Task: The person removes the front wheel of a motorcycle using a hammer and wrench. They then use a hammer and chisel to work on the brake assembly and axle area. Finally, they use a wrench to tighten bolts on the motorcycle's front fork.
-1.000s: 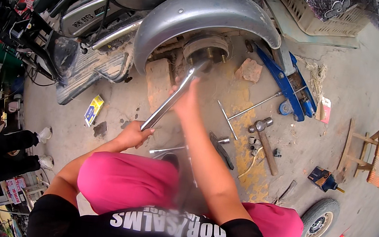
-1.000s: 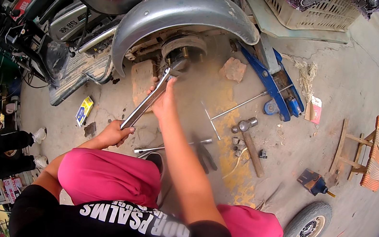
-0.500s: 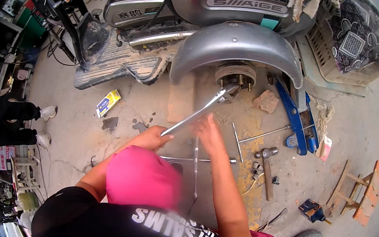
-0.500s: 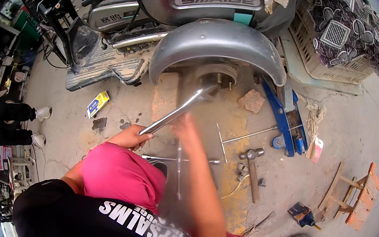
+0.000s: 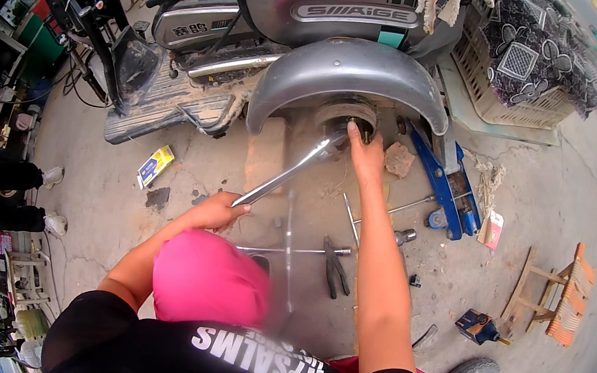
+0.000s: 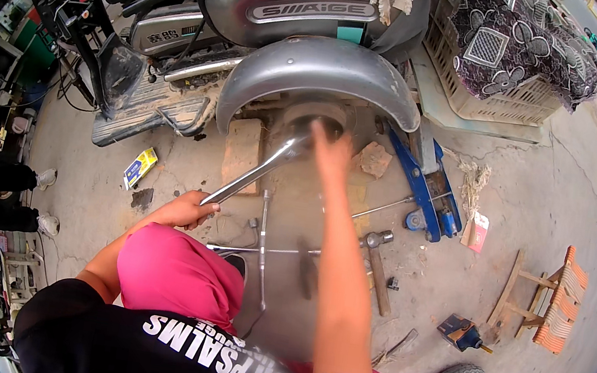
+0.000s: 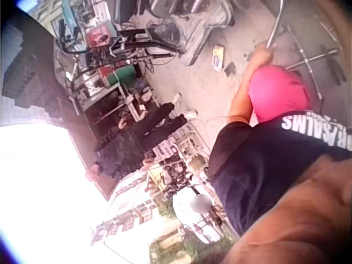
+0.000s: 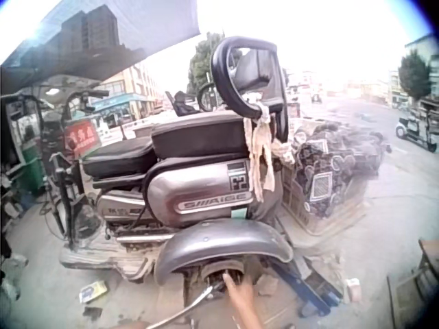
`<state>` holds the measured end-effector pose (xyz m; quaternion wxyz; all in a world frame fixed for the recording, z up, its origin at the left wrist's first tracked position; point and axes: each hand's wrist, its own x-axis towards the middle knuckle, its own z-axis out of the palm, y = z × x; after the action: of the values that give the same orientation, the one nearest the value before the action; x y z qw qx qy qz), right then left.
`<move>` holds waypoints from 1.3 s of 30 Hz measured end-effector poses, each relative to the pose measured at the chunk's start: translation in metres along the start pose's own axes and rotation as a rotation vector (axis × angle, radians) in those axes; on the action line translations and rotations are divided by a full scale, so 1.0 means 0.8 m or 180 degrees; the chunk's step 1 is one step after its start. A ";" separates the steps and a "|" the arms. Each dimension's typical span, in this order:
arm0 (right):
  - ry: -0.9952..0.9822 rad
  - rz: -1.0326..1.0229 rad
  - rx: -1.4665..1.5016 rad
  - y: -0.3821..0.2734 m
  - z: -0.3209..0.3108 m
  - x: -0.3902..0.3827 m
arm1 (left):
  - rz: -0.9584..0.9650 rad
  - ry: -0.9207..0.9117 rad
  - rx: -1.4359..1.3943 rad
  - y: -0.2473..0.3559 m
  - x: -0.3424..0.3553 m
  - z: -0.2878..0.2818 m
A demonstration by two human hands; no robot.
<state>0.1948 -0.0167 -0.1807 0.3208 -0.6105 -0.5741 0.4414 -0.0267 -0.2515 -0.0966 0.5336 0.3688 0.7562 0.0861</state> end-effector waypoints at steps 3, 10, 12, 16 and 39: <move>-0.0016 0.0019 -0.0344 -0.020 -0.006 0.012 | 0.0079 -0.0014 -0.0040 0.005 0.003 0.004; -0.0699 -0.0245 0.0005 0.007 -0.022 0.050 | -0.0029 -0.0033 0.0398 0.032 -0.020 -0.029; -0.0623 -0.0263 0.0218 0.026 -0.016 0.057 | 0.0000 -0.0066 0.0643 0.058 -0.031 -0.039; -0.0700 0.0027 0.0783 0.042 -0.010 0.062 | 0.0074 -0.0114 0.1168 0.116 -0.065 -0.055; -0.0907 0.0027 0.0495 0.033 -0.009 0.068 | 0.0493 0.0179 0.1174 0.061 -0.033 -0.040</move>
<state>0.2100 0.0343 -0.2108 0.2806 -0.5174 -0.5754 0.5679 -0.0275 -0.2255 -0.0376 0.4275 0.5147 0.7432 -0.0028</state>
